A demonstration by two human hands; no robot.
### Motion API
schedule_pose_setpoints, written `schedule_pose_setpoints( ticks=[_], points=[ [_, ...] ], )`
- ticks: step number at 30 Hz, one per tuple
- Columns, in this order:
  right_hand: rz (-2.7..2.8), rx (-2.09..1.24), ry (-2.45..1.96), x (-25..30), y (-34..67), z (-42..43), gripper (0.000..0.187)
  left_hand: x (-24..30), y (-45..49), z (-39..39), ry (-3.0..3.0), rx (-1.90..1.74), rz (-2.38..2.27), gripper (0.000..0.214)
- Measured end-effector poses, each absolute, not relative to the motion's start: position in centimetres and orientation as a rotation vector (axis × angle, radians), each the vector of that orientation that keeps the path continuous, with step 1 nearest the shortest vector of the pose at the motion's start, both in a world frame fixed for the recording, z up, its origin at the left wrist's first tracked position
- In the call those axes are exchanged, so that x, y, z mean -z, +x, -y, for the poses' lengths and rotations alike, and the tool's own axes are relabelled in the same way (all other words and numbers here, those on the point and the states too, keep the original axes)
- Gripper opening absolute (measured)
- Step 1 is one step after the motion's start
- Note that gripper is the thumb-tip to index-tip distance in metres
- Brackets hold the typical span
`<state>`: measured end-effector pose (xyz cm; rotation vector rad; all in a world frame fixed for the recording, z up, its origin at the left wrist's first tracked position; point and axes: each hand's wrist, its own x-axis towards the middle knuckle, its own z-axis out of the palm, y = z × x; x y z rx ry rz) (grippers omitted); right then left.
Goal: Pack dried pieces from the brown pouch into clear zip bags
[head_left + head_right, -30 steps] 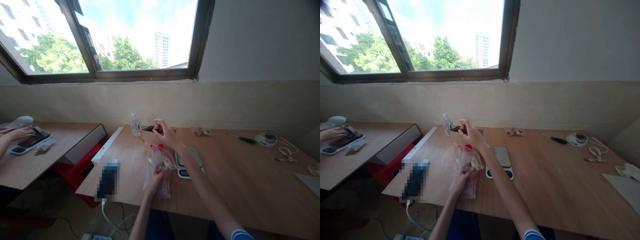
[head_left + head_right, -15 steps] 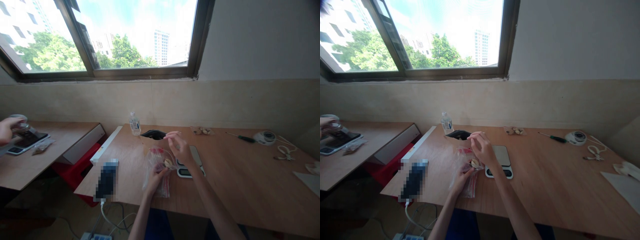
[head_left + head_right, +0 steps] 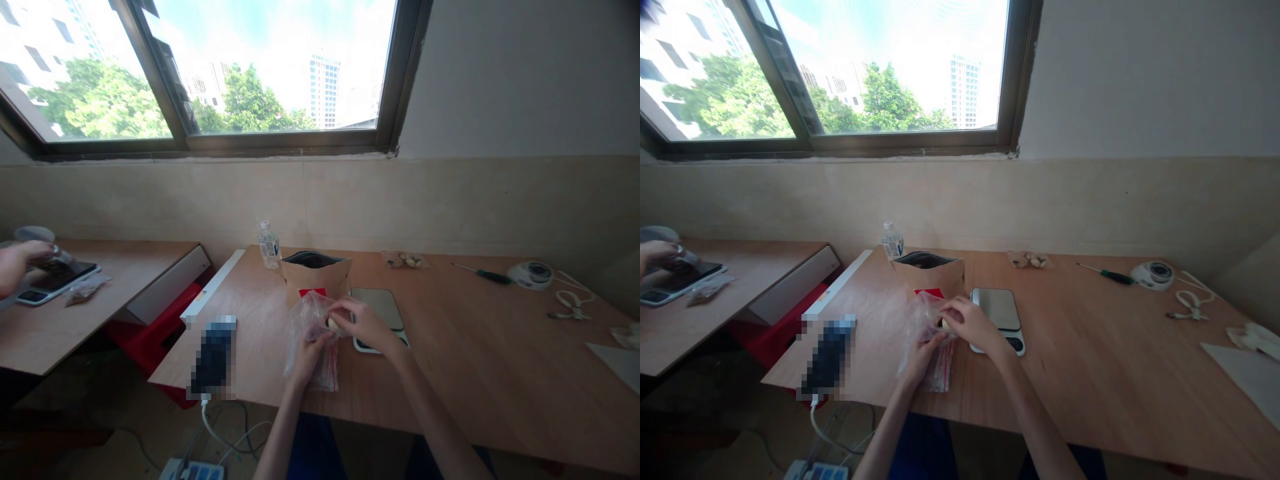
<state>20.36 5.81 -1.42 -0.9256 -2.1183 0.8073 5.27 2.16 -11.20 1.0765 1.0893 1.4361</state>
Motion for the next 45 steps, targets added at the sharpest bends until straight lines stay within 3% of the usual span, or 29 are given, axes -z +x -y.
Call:
schedule_pose_setpoints(
  ticks=[6, 16, 27, 35, 45],
  points=[
    [2.227, -0.902, -1.012, 2.4, 20.0, -5.6, 0.018, 11.4, 5.2, -2.2, 1.033, -1.453, -1.154, 0.019],
    [1.922, -0.972, -1.009, 4.4, 20.5, -7.6, 0.025, 12.3, 5.4, -2.1, 0.851, -1.463, -0.956, 0.043],
    [1.933, -1.084, -0.946, 4.8, 20.5, -7.9, 0.015, 11.6, 5.4, -1.9, 0.863, -1.533, -0.980, 0.025],
    [2.055, -1.004, -0.983, 3.8, 20.4, -7.2, 0.009, 12.3, 5.0, -2.5, 0.813, -1.541, -0.994, 0.027],
    [2.033, -1.019, -0.902, 4.7, 19.8, -7.2, 0.019, 11.5, 5.3, -2.3, 0.851, -1.473, -0.928, 0.028]
  ],
)
